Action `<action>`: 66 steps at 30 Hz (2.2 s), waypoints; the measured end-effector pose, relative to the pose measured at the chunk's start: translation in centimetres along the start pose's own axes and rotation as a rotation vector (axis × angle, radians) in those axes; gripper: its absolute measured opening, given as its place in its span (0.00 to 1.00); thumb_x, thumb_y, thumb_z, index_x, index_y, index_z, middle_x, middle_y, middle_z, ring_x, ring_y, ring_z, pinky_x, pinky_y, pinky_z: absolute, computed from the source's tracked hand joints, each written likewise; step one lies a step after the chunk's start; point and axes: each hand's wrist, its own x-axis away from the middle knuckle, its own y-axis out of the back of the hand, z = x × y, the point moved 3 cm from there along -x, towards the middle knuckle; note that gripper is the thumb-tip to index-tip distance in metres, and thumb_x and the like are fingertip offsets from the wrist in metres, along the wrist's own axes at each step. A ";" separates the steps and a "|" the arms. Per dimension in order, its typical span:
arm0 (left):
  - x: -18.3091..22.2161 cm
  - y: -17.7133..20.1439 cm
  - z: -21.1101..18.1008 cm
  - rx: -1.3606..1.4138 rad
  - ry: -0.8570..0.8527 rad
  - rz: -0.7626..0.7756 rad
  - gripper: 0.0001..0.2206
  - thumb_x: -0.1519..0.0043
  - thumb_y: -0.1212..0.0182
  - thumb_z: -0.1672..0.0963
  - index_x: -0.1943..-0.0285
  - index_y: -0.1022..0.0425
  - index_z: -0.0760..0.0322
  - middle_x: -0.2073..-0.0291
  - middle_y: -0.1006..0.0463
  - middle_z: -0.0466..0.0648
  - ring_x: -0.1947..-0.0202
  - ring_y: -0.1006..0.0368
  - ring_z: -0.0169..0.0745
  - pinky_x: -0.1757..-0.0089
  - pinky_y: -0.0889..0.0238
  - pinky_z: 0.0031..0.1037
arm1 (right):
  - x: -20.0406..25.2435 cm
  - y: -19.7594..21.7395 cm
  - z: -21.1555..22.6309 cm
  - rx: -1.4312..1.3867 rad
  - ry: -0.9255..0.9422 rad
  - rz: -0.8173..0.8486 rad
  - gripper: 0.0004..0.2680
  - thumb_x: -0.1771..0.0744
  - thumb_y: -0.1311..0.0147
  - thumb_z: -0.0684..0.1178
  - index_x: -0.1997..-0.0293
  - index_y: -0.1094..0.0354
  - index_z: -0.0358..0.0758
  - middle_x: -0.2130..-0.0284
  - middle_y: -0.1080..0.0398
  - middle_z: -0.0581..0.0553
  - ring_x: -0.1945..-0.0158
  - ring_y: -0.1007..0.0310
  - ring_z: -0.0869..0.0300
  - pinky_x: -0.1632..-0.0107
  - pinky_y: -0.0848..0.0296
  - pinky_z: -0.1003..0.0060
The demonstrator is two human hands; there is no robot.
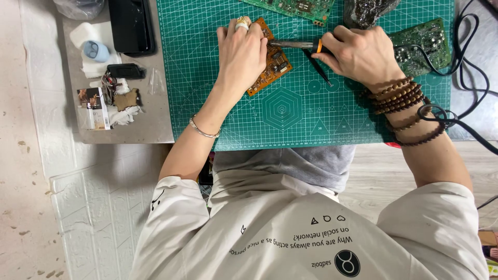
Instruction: Repairing or disassembling electronic circuit boards using a soldering iron and prying tools
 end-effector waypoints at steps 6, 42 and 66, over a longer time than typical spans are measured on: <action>0.1 0.5 -0.3 0.042 0.105 -0.022 0.07 0.40 0.38 0.55 0.66 0.22 0.63 0.66 0.23 0.51 0.60 0.31 0.50 0.61 0.43 0.41 | 0.1 -0.5 -0.2 -0.006 0.012 -0.014 0.16 0.23 0.58 0.67 0.61 0.38 0.52 0.74 0.40 0.59 0.79 0.39 0.68 0.79 0.41 0.73; 1.0 3.3 1.4 0.325 -0.244 -0.001 0.10 0.39 0.36 0.62 0.50 0.19 0.72 0.61 0.21 0.55 0.59 0.27 0.47 0.52 0.32 0.36 | -0.3 0.8 0.5 -0.032 -0.054 -0.138 0.13 0.26 0.39 0.59 0.39 0.29 0.46 0.58 0.31 0.54 0.59 0.27 0.65 0.60 0.26 0.74; 0.8 3.4 1.7 0.380 -0.242 0.098 0.09 0.39 0.36 0.64 0.50 0.21 0.76 0.59 0.24 0.57 0.57 0.27 0.51 0.46 0.34 0.40 | -1.9 2.2 -0.9 -0.148 -0.009 0.047 0.13 0.24 0.55 0.61 0.51 0.25 0.49 0.66 0.25 0.58 0.75 0.27 0.64 0.78 0.31 0.70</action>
